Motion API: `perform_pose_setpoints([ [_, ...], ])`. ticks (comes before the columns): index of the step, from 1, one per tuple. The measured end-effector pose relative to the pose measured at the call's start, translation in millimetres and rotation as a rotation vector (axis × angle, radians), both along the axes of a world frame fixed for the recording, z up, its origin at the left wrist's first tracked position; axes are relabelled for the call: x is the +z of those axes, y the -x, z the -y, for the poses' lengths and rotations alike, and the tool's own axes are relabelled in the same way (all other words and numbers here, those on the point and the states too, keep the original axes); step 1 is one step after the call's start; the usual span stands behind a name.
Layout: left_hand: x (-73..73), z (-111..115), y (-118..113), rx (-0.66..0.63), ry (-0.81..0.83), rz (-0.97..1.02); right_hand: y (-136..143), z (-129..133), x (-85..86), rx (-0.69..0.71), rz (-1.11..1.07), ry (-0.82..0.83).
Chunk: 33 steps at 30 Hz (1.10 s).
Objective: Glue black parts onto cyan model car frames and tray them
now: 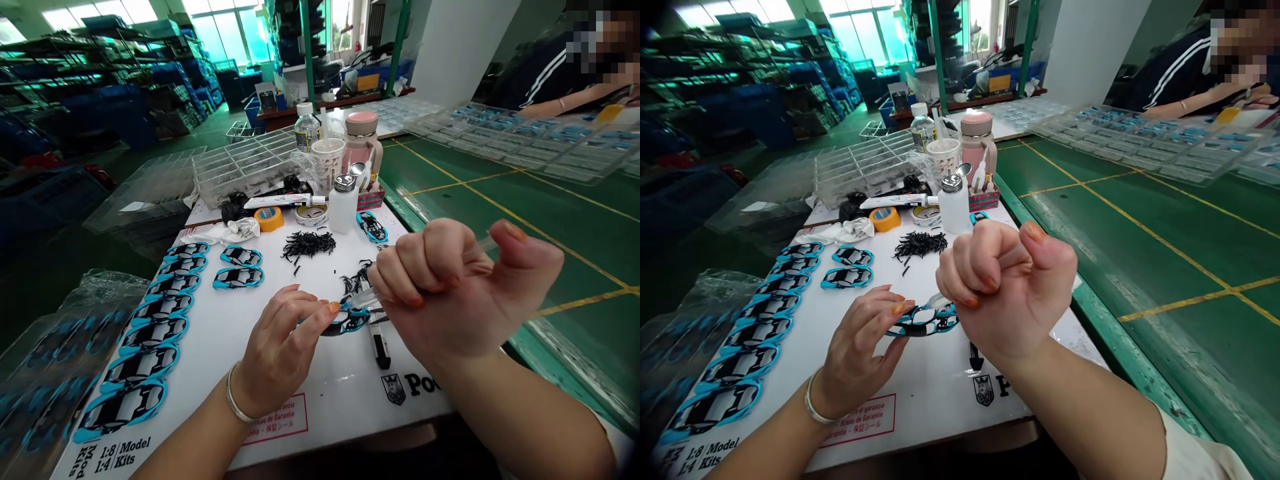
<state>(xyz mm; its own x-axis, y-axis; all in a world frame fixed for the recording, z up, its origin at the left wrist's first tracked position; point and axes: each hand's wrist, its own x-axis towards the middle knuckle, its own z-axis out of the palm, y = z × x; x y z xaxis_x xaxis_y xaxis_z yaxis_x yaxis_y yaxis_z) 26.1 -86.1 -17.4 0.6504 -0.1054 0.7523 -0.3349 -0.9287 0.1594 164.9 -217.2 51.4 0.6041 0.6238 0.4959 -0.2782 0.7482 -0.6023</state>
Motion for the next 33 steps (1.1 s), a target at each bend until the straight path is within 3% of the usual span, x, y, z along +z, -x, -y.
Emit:
perform_pose_setpoints([
  [33,2.0,1.0,0.2,0.023,-0.019,-0.003,4.4,-0.9,0.1,-0.040,-0.009,0.020],
])
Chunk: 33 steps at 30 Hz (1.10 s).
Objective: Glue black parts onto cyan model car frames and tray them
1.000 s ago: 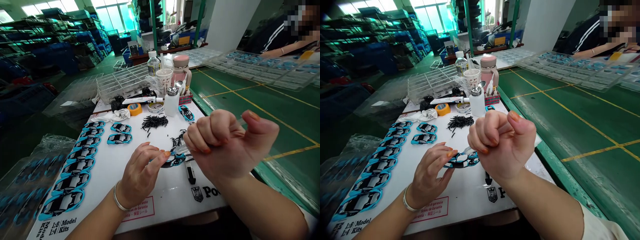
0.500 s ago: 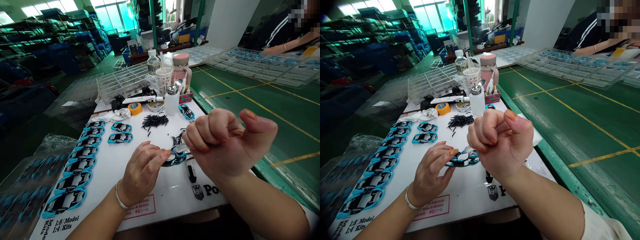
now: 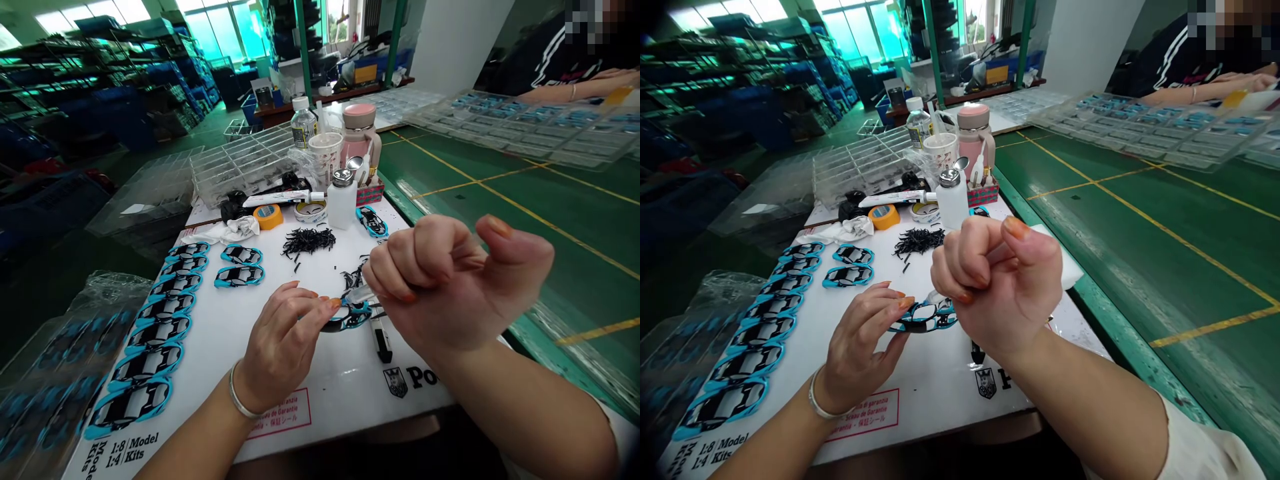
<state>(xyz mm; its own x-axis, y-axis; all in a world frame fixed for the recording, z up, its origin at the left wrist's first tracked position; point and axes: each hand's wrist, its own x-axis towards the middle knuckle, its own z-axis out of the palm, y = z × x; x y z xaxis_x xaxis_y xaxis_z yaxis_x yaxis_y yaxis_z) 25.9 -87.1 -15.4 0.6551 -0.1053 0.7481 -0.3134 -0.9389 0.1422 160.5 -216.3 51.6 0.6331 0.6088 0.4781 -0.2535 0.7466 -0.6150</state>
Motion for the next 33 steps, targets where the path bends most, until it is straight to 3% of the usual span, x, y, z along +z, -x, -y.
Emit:
perform_pose_setpoints([
  [33,-2.6,-3.2,0.5,-0.003,-0.019,0.010,-2.3,4.4,2.0,-0.003,0.045,0.044],
])
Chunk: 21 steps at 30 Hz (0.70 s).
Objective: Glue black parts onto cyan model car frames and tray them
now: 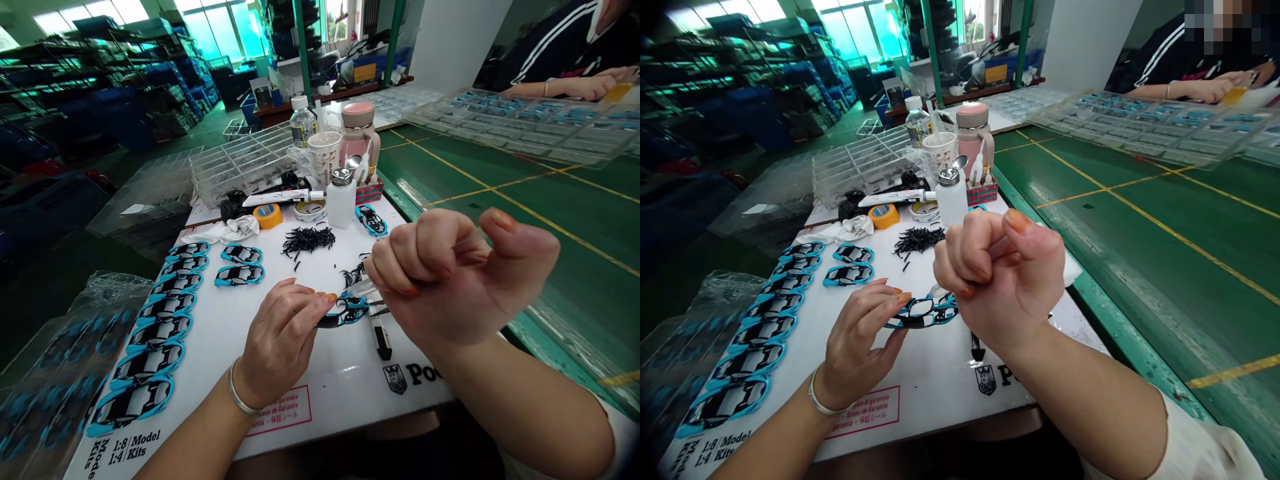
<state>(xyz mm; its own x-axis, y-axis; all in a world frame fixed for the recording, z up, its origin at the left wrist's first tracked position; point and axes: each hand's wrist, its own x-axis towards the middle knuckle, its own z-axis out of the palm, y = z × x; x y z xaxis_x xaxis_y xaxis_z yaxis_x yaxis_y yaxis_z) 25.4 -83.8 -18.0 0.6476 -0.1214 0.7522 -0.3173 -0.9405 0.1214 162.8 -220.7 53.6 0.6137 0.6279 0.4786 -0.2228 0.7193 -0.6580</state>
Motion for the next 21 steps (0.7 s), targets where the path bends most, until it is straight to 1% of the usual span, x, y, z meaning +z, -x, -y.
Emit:
perform_pose_setpoints([
  [11,2.5,1.4,-0.2,0.005,-0.002,0.013,0.4,-1.0,0.1,-0.002,0.001,-0.017],
  [16,3.3,1.9,-0.6,0.008,-0.005,0.015,-0.6,-1.5,0.2,0.012,0.033,-0.034],
  [21,4.1,2.1,-0.2,0.015,-0.008,0.014,0.1,-1.2,0.6,0.017,0.037,-0.020],
])
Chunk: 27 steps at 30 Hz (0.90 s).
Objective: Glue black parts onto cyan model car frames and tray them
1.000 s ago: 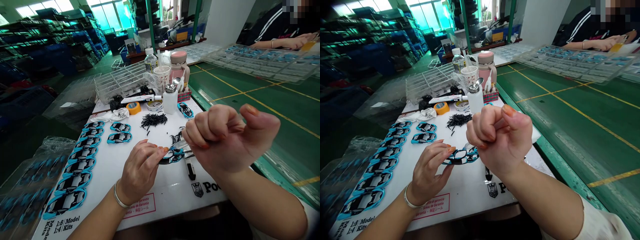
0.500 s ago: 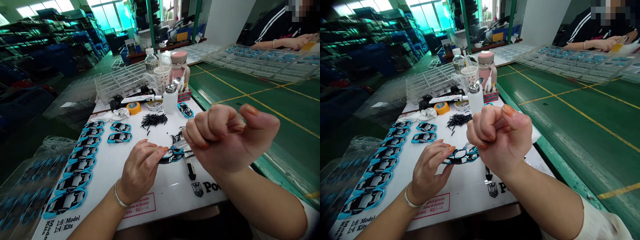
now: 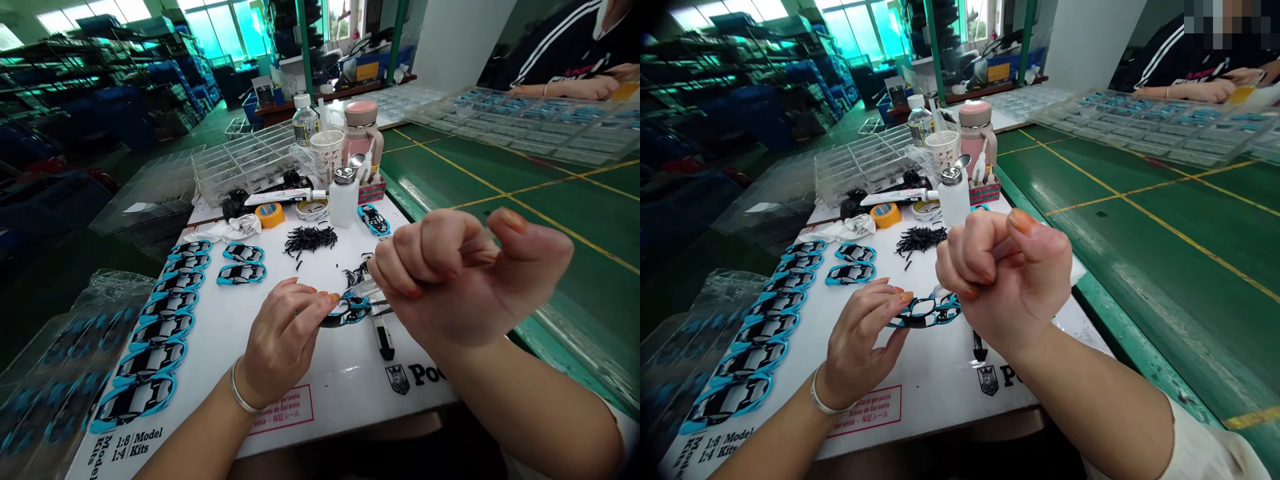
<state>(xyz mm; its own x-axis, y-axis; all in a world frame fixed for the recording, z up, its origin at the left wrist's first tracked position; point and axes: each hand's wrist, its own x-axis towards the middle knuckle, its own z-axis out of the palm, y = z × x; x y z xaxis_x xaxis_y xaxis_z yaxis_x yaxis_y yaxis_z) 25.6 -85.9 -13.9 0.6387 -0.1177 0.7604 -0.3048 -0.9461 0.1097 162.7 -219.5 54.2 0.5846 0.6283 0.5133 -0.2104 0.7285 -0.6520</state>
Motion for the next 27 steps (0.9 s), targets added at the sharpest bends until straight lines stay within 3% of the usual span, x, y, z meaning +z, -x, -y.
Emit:
perform_pose_setpoints([
  [12,1.4,0.9,-0.3,0.026,0.006,0.005,-0.1,-0.4,1.5,0.002,0.026,0.024],
  [17,1.0,-4.5,1.2,0.038,0.023,0.011,-15.8,9.1,12.9,-0.094,0.060,0.102],
  [20,1.7,-12.6,6.3,0.105,0.033,0.011,-35.4,25.8,19.8,-0.244,0.083,0.160],
  [23,2.1,-23.3,12.7,0.213,0.108,0.043,-55.7,42.1,20.6,-0.524,0.103,0.091],
  [27,1.4,-39.8,15.1,0.248,0.579,0.037,-81.5,44.7,12.1,-0.867,0.098,-0.009],
])
